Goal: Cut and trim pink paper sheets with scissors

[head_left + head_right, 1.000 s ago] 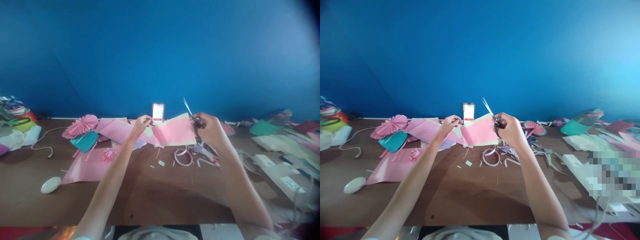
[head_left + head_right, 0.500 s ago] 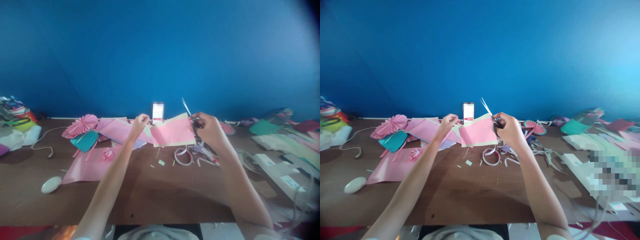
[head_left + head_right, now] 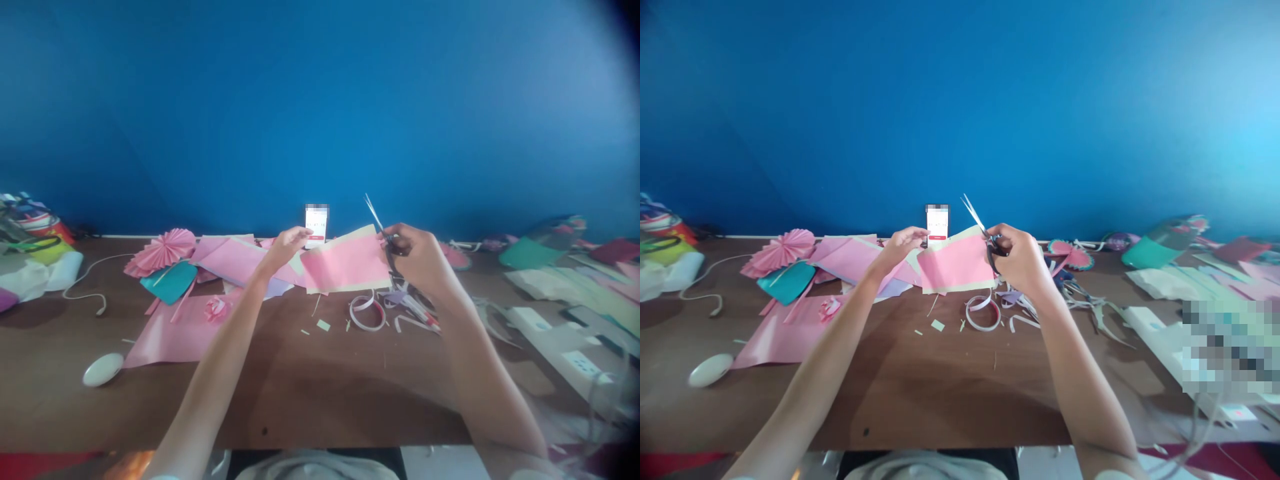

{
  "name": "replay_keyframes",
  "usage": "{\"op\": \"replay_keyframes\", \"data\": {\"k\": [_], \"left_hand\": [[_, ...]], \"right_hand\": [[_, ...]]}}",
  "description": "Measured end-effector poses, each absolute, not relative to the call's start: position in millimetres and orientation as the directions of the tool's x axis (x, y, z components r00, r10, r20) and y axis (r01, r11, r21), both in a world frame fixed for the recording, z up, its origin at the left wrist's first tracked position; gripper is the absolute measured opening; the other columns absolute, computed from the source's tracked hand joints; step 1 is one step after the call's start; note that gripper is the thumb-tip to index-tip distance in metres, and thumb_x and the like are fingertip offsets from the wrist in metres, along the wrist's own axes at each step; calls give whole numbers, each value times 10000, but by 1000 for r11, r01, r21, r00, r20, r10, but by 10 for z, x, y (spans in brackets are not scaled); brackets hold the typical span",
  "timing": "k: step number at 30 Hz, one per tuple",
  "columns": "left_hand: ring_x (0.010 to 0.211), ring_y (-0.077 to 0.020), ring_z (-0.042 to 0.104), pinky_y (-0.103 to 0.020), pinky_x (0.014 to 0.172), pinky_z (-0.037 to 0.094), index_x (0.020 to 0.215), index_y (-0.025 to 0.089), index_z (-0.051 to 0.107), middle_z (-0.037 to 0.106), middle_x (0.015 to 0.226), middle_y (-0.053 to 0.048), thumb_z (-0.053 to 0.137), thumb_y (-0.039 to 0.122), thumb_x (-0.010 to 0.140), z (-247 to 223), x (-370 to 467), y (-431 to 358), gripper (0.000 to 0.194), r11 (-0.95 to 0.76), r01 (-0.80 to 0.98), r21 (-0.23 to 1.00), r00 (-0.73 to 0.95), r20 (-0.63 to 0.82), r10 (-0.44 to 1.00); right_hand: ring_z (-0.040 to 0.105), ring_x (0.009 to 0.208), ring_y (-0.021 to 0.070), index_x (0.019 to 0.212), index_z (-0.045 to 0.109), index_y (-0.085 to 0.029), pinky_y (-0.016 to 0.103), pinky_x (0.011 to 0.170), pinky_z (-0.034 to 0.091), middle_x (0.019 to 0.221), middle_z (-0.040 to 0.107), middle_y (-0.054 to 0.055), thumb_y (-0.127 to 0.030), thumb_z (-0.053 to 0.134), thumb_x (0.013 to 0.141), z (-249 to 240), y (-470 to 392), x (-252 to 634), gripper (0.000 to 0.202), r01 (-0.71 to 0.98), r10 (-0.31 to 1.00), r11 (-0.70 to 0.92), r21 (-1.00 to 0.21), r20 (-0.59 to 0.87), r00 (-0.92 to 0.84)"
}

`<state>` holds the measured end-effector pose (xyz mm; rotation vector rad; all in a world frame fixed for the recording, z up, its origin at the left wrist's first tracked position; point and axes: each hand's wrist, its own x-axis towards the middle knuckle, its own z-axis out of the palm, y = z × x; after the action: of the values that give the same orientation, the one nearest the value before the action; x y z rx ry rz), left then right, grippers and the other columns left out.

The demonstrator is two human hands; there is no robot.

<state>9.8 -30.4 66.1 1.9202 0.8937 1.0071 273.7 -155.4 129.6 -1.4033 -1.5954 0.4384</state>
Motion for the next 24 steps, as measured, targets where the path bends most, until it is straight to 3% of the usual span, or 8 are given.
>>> {"op": "replay_keyframes", "data": {"k": [4,8,11,16,20,24], "left_hand": [[993,-211,615,-291,806,458,1248,197,546,676,1048,-88,605,436,833,760,121,-416,483,-395,198,897,615,201,763],[770,-151,605,-233,641,422,1337,211,426,674,904,-48,722,413,741,803,128,-448,696,-361,154,920,669,172,723],[754,-127,579,-224,620,408,1236,201,529,652,899,-45,683,389,780,840,122,-456,517,-390,125,912,713,191,675],[905,-148,572,-251,705,432,1129,204,643,614,1178,-95,685,308,782,910,138,-494,365,-435,102,895,812,178,556],[914,-154,582,-259,719,445,1153,203,623,625,1140,-94,698,322,781,941,142,-524,398,-389,87,917,813,161,560],[1057,-198,572,-263,760,467,1173,199,610,595,1229,-109,730,310,750,955,122,-538,453,-330,32,944,827,160,538]], "right_hand": [[528,488,124,899,651,-191,226,432,395,612,621,-8,-248,682,677,1280,-1512,2762,231,447,925,270,-853,359,126],[549,516,132,890,660,-192,226,452,410,618,625,-6,-236,711,644,1268,-1460,2807,256,396,931,264,-880,340,135],[554,528,130,905,662,-182,225,465,415,638,640,4,-242,732,628,1254,-1421,2850,292,379,939,244,-893,316,138],[571,574,137,945,654,-159,229,483,415,715,664,35,-285,724,660,1201,-1353,2924,320,412,942,275,-869,329,64],[590,621,154,970,654,-163,259,552,439,736,672,37,-269,639,727,1156,-1308,2946,266,616,901,320,-720,432,36],[626,752,184,1037,662,-227,276,640,441,871,706,31,-171,569,727,1176,-1329,2929,329,877,799,319,-360,600,-44]]}}
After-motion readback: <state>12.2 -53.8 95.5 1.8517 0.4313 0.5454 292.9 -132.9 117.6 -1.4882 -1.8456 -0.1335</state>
